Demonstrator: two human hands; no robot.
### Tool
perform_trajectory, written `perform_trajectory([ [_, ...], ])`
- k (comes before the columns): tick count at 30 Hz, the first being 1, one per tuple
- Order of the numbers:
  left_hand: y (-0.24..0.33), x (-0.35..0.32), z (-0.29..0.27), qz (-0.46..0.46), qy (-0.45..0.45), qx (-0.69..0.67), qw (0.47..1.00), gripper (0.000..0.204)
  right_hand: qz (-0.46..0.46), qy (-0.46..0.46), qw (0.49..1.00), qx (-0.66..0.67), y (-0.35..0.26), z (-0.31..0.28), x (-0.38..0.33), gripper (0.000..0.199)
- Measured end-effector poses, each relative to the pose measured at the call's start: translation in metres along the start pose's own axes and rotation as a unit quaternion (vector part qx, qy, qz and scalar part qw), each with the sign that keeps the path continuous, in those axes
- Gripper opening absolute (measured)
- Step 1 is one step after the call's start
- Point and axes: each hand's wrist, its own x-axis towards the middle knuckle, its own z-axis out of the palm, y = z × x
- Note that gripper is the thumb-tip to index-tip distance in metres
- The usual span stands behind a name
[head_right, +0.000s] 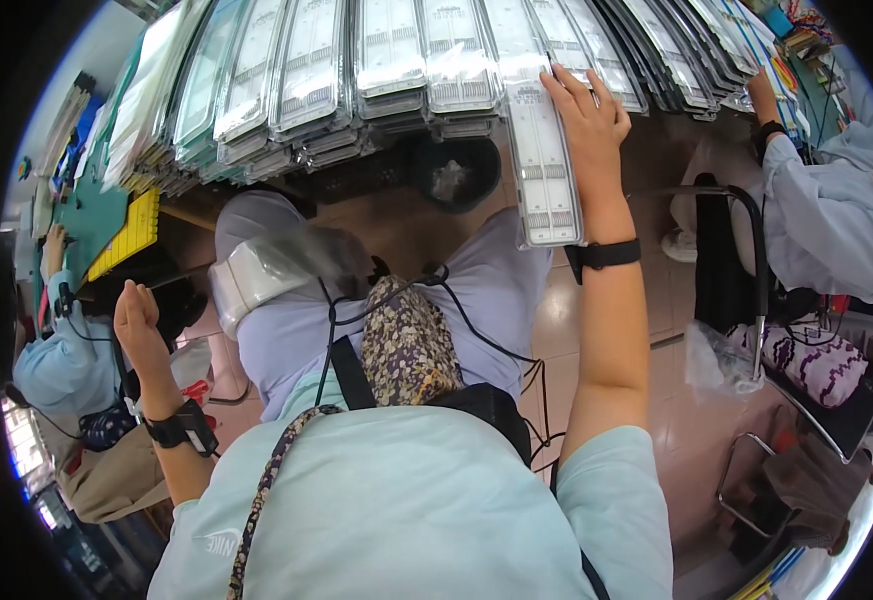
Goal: Packaging long electronic components into individual plastic sleeves.
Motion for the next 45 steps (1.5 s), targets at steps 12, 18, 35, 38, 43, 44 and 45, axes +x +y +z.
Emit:
perform_trajectory([
  [12, -0.016, 0.0, -0.002, -0.026, -0.023, 0.015, 0.999, 0.041, -0.027, 0.041, 0.997, 0.062, -0.012, -0.048, -0.098, 0.049],
  [18, -0.018, -0.001, 0.005, -0.038, -0.035, -0.023, 0.998, 0.041, -0.071, -0.012, 0.995, 0.072, -0.024, -0.084, -0.13, 0.057],
  [35, -0.013, -0.016, 0.008, -0.016, -0.164, 0.064, 0.984, 0.038, 0.048, 0.02, 0.999, 0.005, -0.032, -0.033, -0.013, 0.049],
  [38, -0.018, -0.02, 0.002, -0.014, -0.163, 0.074, 0.984, 0.037, 0.089, 0.016, 0.996, -0.022, -0.033, -0.024, -0.003, 0.05],
  [43, -0.023, -0.024, 0.0, -0.022, -0.141, 0.053, 0.988, 0.036, 0.133, 0.022, 0.991, -0.01, -0.04, -0.011, 0.002, 0.048],
  [44, -0.026, -0.024, 0.0, -0.015, -0.133, 0.051, 0.99, 0.036, 0.137, 0.028, 0.99, -0.002, -0.042, -0.009, 0.001, 0.047],
  [45, -0.026, -0.024, 0.0, -0.016, -0.134, 0.051, 0.989, 0.036, 0.142, 0.034, 0.989, 0.006, -0.043, -0.008, 0.0, 0.046],
])
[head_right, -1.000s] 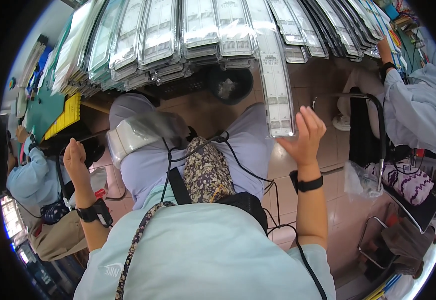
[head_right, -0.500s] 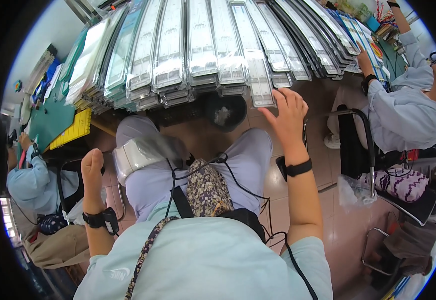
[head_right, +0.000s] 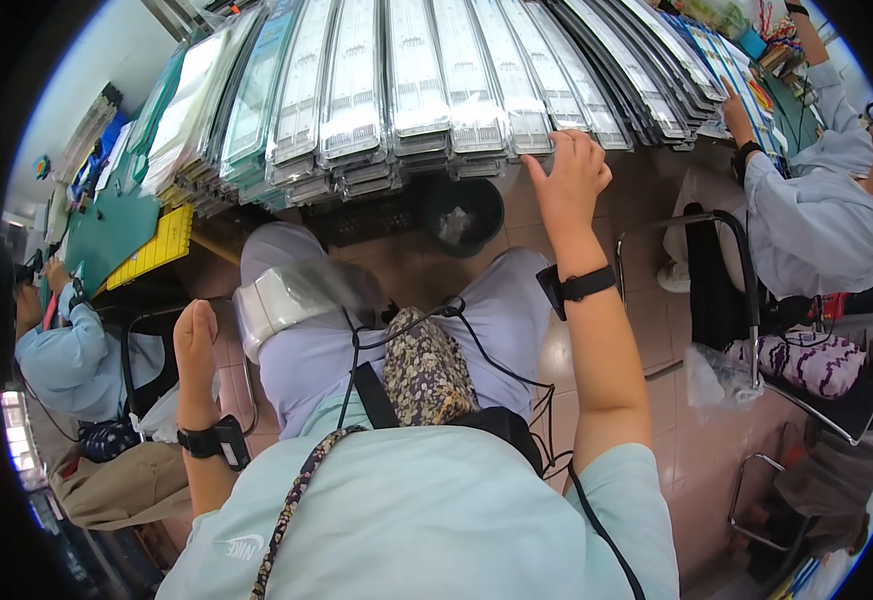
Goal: Packaging long electronic components into individual plastic sleeves.
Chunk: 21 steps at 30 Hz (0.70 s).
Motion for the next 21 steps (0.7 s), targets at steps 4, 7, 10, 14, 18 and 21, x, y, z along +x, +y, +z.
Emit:
perform_trajectory([
  [4, -0.004, 0.002, 0.003, -0.006, 0.008, 0.019, 1.0, 0.034, 0.006, 0.011, 1.0, 0.015, -0.003, 0.004, -0.008, 0.042],
  [7, -0.001, 0.005, 0.011, 0.002, -0.001, 0.012, 1.0, 0.026, -0.026, 0.034, 0.998, 0.047, -0.014, 0.005, -0.022, 0.037],
  [10, 0.009, 0.004, 0.02, -0.029, 0.003, -0.019, 0.999, 0.021, -0.046, 0.06, 0.995, 0.07, -0.025, 0.006, -0.038, 0.032],
  [14, 0.009, 0.004, 0.019, -0.062, -0.002, -0.02, 0.998, 0.019, -0.117, 0.049, 0.981, 0.144, -0.048, 0.001, -0.066, 0.024],
  [18, -0.022, 0.002, 0.013, -0.056, -0.023, -0.01, 0.998, 0.021, -0.202, -0.175, 0.916, 0.298, -0.082, -0.007, -0.072, 0.014],
  [21, -0.036, 0.001, 0.016, -0.02, -0.011, -0.007, 1.0, 0.026, -0.21, -0.289, 0.85, 0.386, -0.115, 0.002, -0.075, 0.015],
])
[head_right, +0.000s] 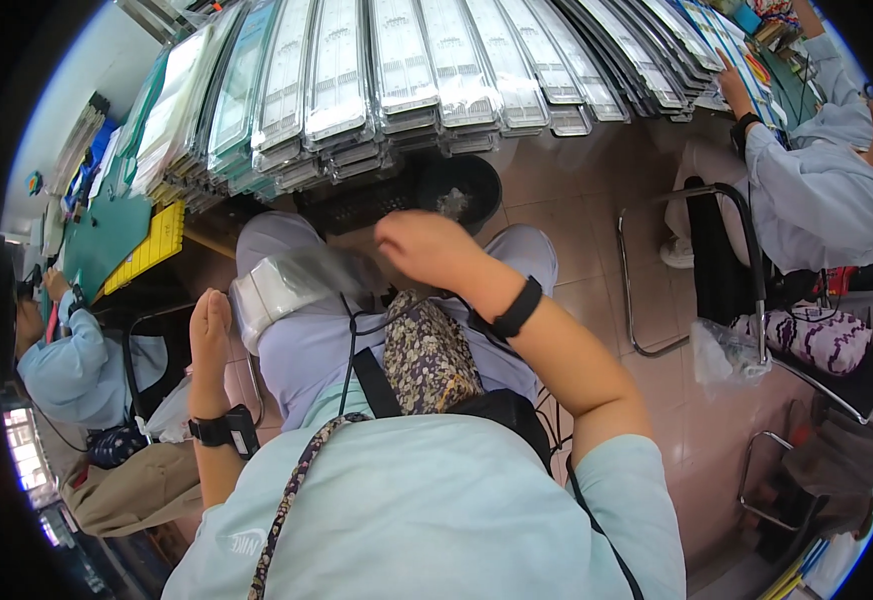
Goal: Packaging long electronic components into individual plastic sleeves.
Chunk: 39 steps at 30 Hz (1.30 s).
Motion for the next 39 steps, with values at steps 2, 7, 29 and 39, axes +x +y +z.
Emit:
perform_trajectory([
  [2, 0.002, -0.002, 0.004, -0.022, -0.003, -0.028, 0.999, 0.034, 0.003, -0.166, 0.986, 0.014, -0.017, 0.012, 0.015, 0.016],
  [7, 0.008, -0.002, 0.008, -0.026, -0.021, 0.064, 0.997, 0.037, -0.002, -0.277, 0.957, -0.08, -0.062, 0.063, 0.059, 0.03],
  [29, 0.018, -0.004, 0.024, 0.012, -0.121, 0.346, 0.931, 0.082, 0.064, -0.071, 0.963, -0.253, -0.097, 0.042, 0.071, 0.011],
  [39, 0.015, 0.002, 0.014, -0.004, -0.126, 0.337, 0.933, 0.07, 0.077, 0.318, 0.804, -0.496, -0.164, -0.179, 0.013, 0.01],
])
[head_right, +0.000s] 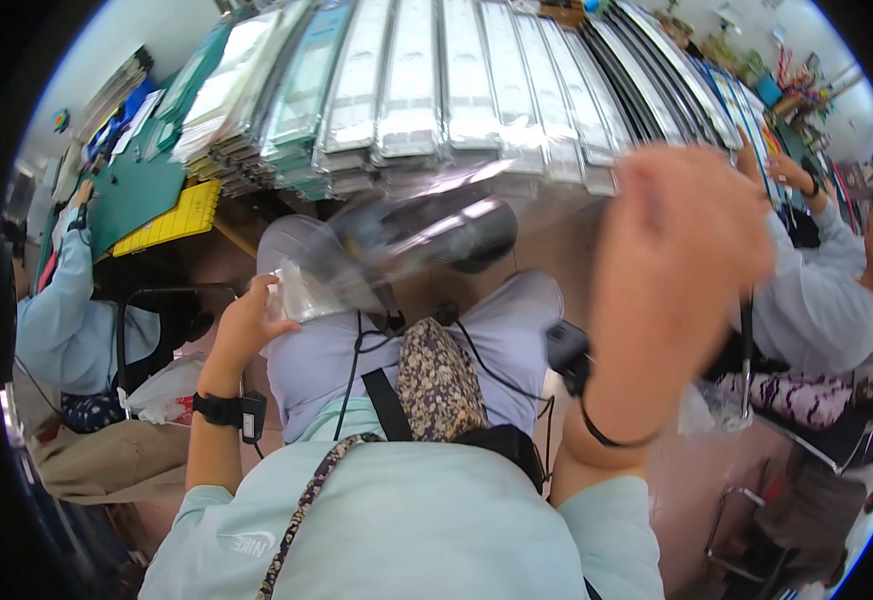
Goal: Packaging long electronic components into individual plastic sleeves.
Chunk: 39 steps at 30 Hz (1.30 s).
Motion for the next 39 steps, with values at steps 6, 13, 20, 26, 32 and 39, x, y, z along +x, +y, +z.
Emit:
perform_trajectory([
  [6, 0.028, 0.005, -0.041, 0.094, 0.046, -0.016, 0.994, 0.028, -0.008, 0.202, 0.978, -0.054, 0.015, -0.042, -0.004, 0.006],
  [13, 0.102, 0.01, -0.099, 0.343, 0.096, -0.19, 0.915, 0.028, -0.267, 0.142, 0.951, 0.056, -0.046, -0.014, -0.043, 0.012],
  [20, 0.157, 0.002, -0.129, 0.342, -0.19, -0.411, 0.823, 0.033, -0.316, 0.134, 0.921, 0.187, -0.077, -0.004, -0.054, 0.021],
  [26, 0.167, -0.004, -0.122, 0.314, -0.14, -0.525, 0.779, 0.007, -0.207, 0.149, 0.886, 0.387, -0.056, 0.013, -0.052, 0.066],
  [32, 0.17, -0.005, -0.124, 0.335, -0.119, -0.415, 0.837, 0.009, 0.074, -0.086, 0.686, 0.719, -0.062, 0.008, -0.025, 0.076],
  [39, 0.172, -0.006, -0.124, 0.321, -0.046, -0.364, 0.873, 0.015, 0.079, -0.17, 0.704, 0.685, -0.065, -0.003, -0.021, 0.009],
])
